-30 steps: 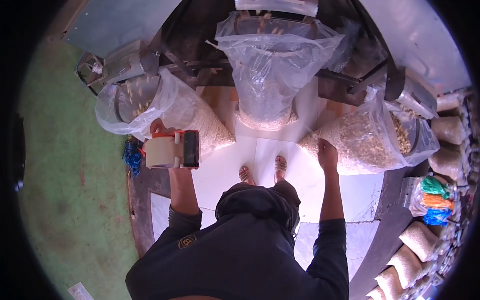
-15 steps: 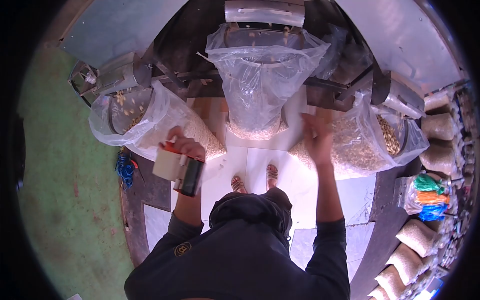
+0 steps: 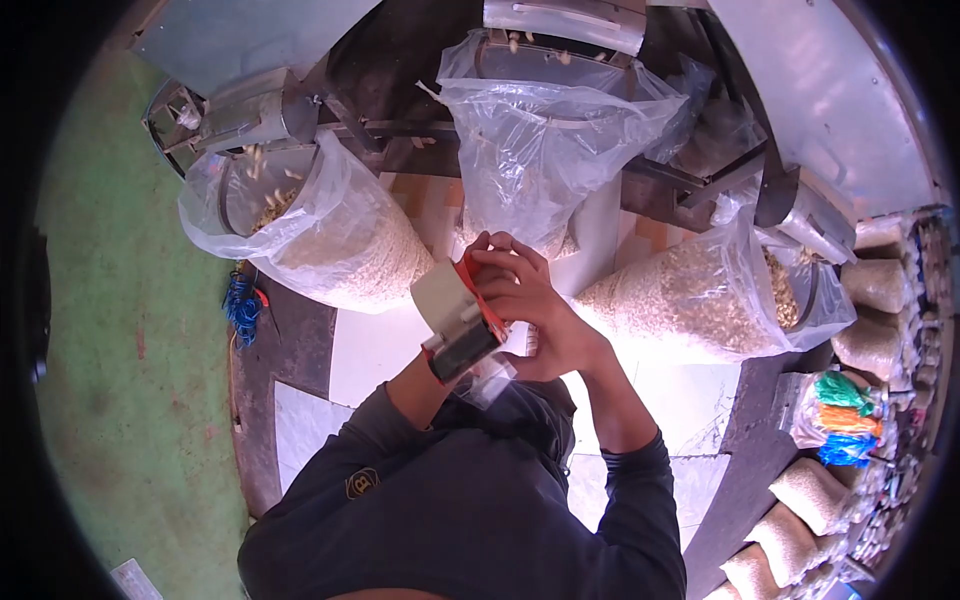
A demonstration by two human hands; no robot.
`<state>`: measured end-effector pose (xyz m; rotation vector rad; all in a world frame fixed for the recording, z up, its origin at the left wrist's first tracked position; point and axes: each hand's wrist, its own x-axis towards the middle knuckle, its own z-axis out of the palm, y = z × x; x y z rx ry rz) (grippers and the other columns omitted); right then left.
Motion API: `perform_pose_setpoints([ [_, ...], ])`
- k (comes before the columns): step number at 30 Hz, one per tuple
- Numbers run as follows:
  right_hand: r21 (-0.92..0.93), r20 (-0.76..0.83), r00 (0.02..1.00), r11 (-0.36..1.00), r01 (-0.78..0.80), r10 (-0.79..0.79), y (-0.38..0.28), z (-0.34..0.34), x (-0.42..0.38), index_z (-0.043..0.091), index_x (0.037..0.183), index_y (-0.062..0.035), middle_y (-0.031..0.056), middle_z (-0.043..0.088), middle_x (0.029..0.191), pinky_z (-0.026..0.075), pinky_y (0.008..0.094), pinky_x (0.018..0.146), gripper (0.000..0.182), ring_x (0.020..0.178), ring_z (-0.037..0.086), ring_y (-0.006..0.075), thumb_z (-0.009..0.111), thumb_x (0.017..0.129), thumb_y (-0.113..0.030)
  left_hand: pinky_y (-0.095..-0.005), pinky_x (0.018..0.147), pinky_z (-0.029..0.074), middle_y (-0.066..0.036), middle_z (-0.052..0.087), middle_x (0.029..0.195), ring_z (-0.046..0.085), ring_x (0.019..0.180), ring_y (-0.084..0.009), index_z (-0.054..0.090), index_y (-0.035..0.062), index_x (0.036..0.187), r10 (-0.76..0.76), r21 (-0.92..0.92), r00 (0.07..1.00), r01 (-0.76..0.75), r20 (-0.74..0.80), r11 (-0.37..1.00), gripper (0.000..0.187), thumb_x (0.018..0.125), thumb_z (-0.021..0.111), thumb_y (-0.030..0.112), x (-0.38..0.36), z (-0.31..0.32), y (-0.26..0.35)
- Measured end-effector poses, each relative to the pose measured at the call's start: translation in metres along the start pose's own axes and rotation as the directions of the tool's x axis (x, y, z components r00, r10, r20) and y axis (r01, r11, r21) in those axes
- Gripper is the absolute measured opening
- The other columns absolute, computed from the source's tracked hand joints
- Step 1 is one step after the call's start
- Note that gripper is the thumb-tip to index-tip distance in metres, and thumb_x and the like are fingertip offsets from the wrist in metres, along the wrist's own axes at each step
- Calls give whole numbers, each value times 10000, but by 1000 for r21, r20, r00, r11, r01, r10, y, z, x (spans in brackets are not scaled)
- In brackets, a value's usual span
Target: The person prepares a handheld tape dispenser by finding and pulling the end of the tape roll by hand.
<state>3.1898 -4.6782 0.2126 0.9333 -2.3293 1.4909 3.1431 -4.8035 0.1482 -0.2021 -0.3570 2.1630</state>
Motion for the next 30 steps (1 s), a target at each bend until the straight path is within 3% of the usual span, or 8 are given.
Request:
perform_pose_setpoints([
  [8,-147,-9,988,977,-154,155,2,31,-20,670,1090,-73,63,670,1070,280,469,1069,508,1204,551,280,892,657,-221,-353,848,548,-62,620,1140,613,1054,-171,535,94,1265,269,394,951,-191,-154,899,323,1048,487,329,-33,-7,7],
  [12,707,-246,815,672,-221,525,6,76,-17,548,1255,-33,99,632,1201,441,410,1017,566,1071,624,241,840,777,-117,-402,893,518,-113,619,1017,619,984,-272,541,57,1170,572,759,739,-129,-355,638,426,1025,452,447,-51,-44,65],
  [14,-113,-230,929,940,-322,290,40,81,-32,570,1210,-15,129,614,1231,478,374,965,510,1111,609,260,827,781,-115,-386,845,500,-105,591,991,587,892,-236,534,64,1085,614,849,786,-369,69,378,350,1026,449,398,-96,-29,54],
  [16,-98,-393,887,949,-300,240,42,96,-15,585,1197,-14,140,623,1153,484,399,935,490,1080,605,305,815,774,-104,-351,884,473,-76,579,986,581,963,-189,521,50,1107,537,983,823,154,-183,98,248,1047,426,272,-123,-27,47],
  [21,-294,-456,827,821,-490,330,65,145,-10,585,1125,-4,200,602,979,485,444,780,393,929,582,381,757,813,-168,-407,744,501,-127,645,898,642,778,-285,545,-3,1004,202,920,927,245,-314,307,242,1029,430,208,-153,-15,51],
  [23,-319,-587,644,592,-740,490,94,170,-11,610,1048,28,208,631,883,485,435,717,384,834,615,362,715,870,-296,-499,708,483,-227,650,861,644,774,-410,562,13,979,148,853,984,162,-101,-496,268,1016,443,251,-151,-4,42],
  [26,175,-589,322,505,-845,741,160,167,-16,655,929,51,191,665,762,488,412,648,437,689,649,296,704,886,-380,-535,752,475,-268,636,909,625,856,-445,578,54,1006,-321,827,902,67,-290,-558,269,1006,439,284,-153,15,7],
  [30,60,-551,325,425,-903,768,236,158,-79,668,895,66,179,676,730,497,398,614,481,650,659,258,712,877,-414,-549,795,478,-254,651,954,630,863,-450,572,56,1027,-31,727,961,187,-275,-661,248,984,451,268,-121,8,57],
])
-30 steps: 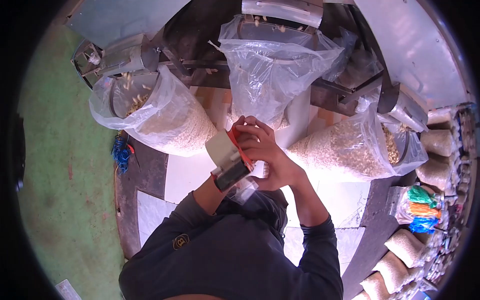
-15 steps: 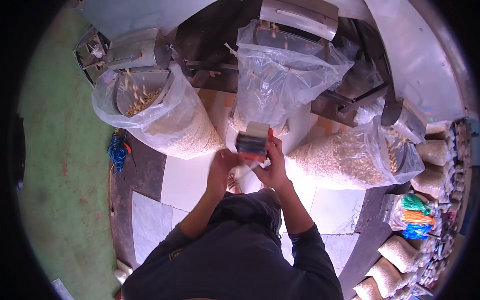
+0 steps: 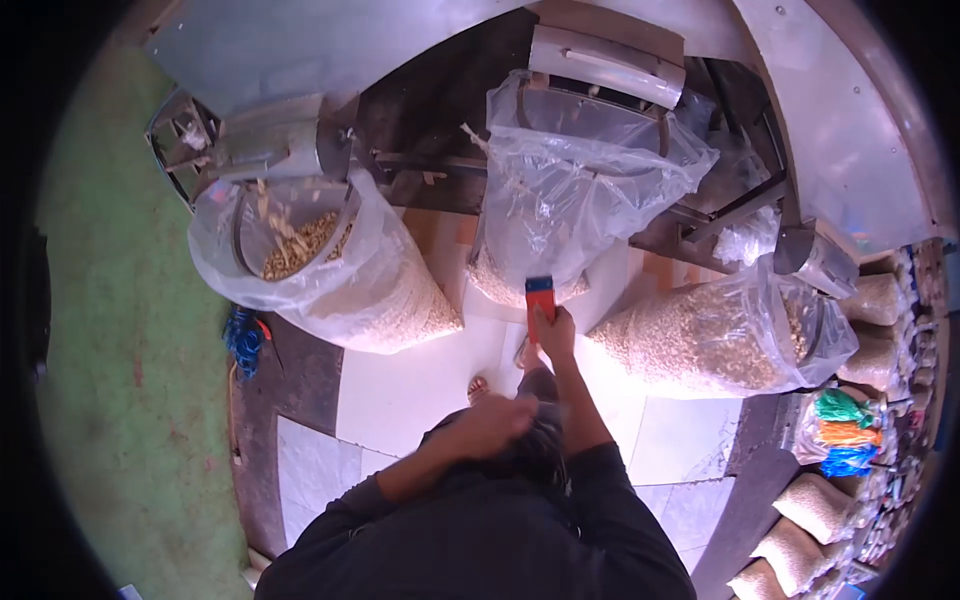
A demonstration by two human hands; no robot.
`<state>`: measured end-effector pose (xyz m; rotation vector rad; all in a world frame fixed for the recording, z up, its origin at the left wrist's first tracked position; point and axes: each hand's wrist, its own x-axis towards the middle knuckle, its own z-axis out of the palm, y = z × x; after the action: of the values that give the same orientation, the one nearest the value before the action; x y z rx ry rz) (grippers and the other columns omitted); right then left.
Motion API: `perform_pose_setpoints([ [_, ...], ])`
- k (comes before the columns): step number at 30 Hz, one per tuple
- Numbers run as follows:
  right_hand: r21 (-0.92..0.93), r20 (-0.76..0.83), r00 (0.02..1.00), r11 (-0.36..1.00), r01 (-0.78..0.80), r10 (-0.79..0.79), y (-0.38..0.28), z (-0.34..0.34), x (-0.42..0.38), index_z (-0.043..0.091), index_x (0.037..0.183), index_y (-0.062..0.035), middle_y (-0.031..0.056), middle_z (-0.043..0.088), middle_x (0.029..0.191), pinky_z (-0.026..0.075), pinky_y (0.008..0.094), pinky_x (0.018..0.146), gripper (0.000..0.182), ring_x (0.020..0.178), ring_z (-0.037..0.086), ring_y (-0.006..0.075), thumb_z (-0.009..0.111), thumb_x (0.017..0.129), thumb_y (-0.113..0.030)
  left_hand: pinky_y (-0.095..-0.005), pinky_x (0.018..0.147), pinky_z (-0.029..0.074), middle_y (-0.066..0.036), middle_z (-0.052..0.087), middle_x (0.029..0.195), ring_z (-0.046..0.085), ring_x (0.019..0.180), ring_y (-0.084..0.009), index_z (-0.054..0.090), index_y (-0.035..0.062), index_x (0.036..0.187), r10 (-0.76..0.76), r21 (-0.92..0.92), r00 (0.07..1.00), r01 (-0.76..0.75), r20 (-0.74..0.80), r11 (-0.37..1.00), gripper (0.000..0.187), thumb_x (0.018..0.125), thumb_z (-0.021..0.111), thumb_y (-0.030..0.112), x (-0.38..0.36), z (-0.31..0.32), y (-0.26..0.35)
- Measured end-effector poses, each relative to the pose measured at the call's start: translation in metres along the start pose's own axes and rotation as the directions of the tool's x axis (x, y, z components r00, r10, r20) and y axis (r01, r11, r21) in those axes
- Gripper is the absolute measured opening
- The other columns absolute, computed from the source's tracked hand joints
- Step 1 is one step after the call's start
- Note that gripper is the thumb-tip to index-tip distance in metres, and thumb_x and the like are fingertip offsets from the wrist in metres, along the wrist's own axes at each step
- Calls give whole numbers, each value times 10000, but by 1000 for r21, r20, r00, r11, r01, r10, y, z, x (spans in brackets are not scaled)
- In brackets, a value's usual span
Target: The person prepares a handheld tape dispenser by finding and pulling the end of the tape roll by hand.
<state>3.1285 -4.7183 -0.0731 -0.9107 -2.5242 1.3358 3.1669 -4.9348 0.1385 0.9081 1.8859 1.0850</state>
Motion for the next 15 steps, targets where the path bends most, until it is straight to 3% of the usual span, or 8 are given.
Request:
perform_pose_setpoints([
  [2,102,94,994,993,-57,48,44,-7,7,677,885,70,170,691,748,507,378,607,489,657,670,233,726,867,-417,-537,813,483,-256,622,1058,635,942,-426,545,-3,1103,200,275,970,-156,-138,949,258,954,469,193,20,-18,-74],
  [3,72,82,991,991,-114,108,68,-13,9,682,881,65,166,697,758,513,371,607,479,662,676,226,731,866,-411,-492,823,484,-219,623,1015,633,942,-397,564,-4,1081,232,185,933,-185,-276,965,240,972,432,164,25,-40,-78],
  [4,40,70,983,984,-171,168,91,-21,11,687,877,60,161,703,768,519,365,607,468,666,682,220,736,866,-405,-414,862,467,-186,600,970,606,923,-341,561,3,1039,-268,-398,940,168,-212,902,244,1005,398,182,40,-53,-103],
  [5,-23,48,977,978,-208,209,114,-29,13,690,878,60,157,704,764,521,359,604,467,663,684,214,736,867,-405,-357,904,435,-166,568,927,561,909,-289,540,9,1019,-224,-391,914,79,-339,917,280,1038,368,230,55,-62,-135],
  [7,-35,55,949,951,-309,310,157,-47,16,700,892,48,181,712,783,533,388,651,477,721,704,272,726,853,-427,-394,934,443,-204,625,994,597,973,-345,582,-9,1007,-134,-76,797,110,-589,991,360,1044,332,247,86,-107,-158],
  [10,-45,81,896,899,-435,437,208,-68,12,717,884,28,219,719,817,546,429,724,495,816,725,337,716,821,-462,-545,863,492,-306,664,946,635,943,-498,677,8,997,-113,363,806,381,-581,850,467,973,442,411,171,-196,-182],
  [14,-193,-3,871,855,-482,491,256,-75,13,716,873,26,228,720,852,547,447,742,512,837,719,368,729,797,-480,-512,1008,455,-276,627,1220,605,1134,-430,635,47,1187,-293,283,662,620,-690,732,446,942,458,375,302,-347,-117],
  [15,-176,-11,874,860,-480,486,246,-76,24,716,873,26,228,720,852,547,447,742,512,837,719,368,729,797,-480,-506,1057,415,-268,574,1311,544,1222,-427,592,65,1269,-175,464,661,667,-730,582,474,940,460,380,322,-377,-126],
])
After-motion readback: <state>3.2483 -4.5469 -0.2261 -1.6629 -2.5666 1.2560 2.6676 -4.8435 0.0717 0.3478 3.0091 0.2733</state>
